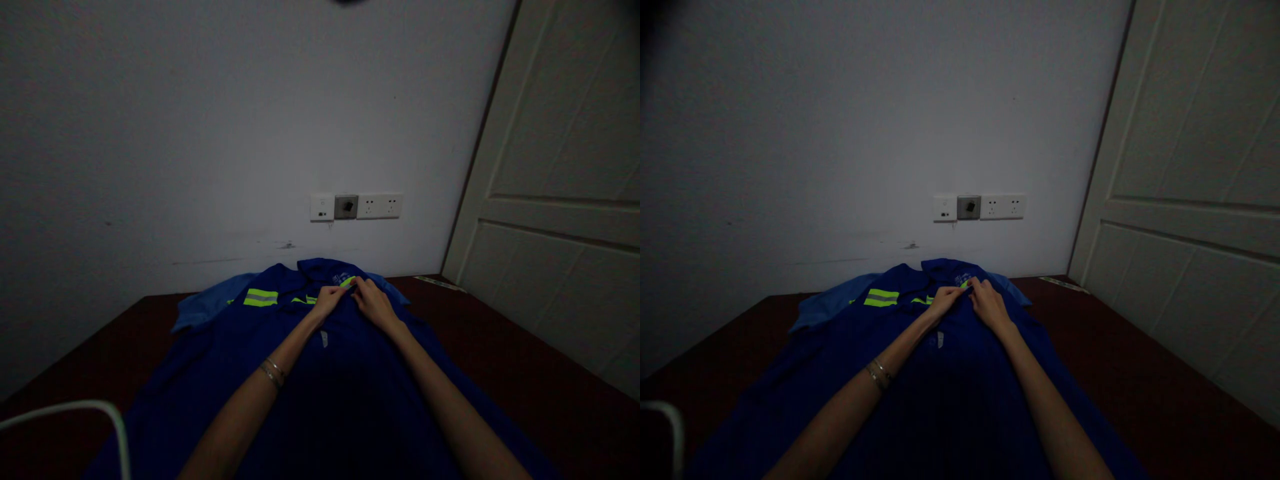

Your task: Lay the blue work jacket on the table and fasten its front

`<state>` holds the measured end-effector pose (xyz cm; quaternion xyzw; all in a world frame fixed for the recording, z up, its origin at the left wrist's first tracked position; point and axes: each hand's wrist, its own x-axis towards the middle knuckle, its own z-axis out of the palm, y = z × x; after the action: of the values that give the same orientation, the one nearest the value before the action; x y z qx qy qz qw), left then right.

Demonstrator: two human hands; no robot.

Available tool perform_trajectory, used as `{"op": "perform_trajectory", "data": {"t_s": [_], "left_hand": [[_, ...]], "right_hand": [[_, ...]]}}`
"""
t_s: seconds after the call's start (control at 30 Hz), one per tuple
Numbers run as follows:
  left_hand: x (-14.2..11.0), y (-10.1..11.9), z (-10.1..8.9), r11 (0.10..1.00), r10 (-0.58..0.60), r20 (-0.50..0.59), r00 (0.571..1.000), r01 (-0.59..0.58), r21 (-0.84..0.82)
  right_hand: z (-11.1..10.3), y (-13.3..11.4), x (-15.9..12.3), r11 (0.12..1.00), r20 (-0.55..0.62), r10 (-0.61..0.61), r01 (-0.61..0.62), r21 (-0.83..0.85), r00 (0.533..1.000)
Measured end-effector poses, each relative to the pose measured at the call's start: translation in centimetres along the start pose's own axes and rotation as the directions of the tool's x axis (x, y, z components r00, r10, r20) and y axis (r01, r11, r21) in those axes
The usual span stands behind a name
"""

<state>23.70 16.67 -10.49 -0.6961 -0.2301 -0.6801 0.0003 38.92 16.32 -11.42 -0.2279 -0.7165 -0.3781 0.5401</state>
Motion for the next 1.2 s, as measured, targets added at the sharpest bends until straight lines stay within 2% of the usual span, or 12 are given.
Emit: {"op": "perform_trajectory", "data": {"t_s": [0.1,0.33,0.47,0.6,0.73,0.87,1.03,1.2], "left_hand": [[0.1,0.2,0.0,1.0,-0.026,0.006,1.0,0.026,0.004],[0.2,0.5,-0.4,0.995,-0.044,0.102,0.994,0.053,-0.084],[-0.3,0.8,-0.7,0.999,-0.039,0.116,0.992,0.042,-0.02],[-0.6,1.2,-0.8,0.998,0.024,0.145,0.989,-0.031,0.047],[-0.4,1.0,-0.9,0.993,0.054,0.09,0.995,-0.063,0.1],[-0.3,0.5,-0.9,0.998,0.027,0.025,0.999,-0.028,0.049],[-0.2,0.4,-0.8,1.0,0.009,0.023,1.0,-0.01,0.023],[-0.3,0.9,-0.7,0.998,0.015,0.031,0.999,-0.017,0.053]], "right_hand": [[0.2,0.1,0.0,0.999,0.0,-0.017,0.017,-0.038,1.0],[0.5,0.5,0.2,0.997,0.036,-0.043,0.045,-0.067,0.998],[0.5,0.6,0.3,0.997,0.035,-0.044,0.046,-0.058,0.998],[0.4,0.6,0.3,0.997,0.038,-0.059,0.061,-0.051,0.998],[0.0,0.3,0.2,0.998,0.015,-0.067,0.067,-0.02,0.998],[-0.3,0.0,0.1,0.999,0.014,-0.032,0.031,0.017,0.999],[-0.6,-0.3,-0.1,0.999,-0.004,-0.041,0.041,0.029,0.999],[-0.8,-0.8,-0.1,0.997,0.012,-0.072,0.072,-0.03,0.997]]}}
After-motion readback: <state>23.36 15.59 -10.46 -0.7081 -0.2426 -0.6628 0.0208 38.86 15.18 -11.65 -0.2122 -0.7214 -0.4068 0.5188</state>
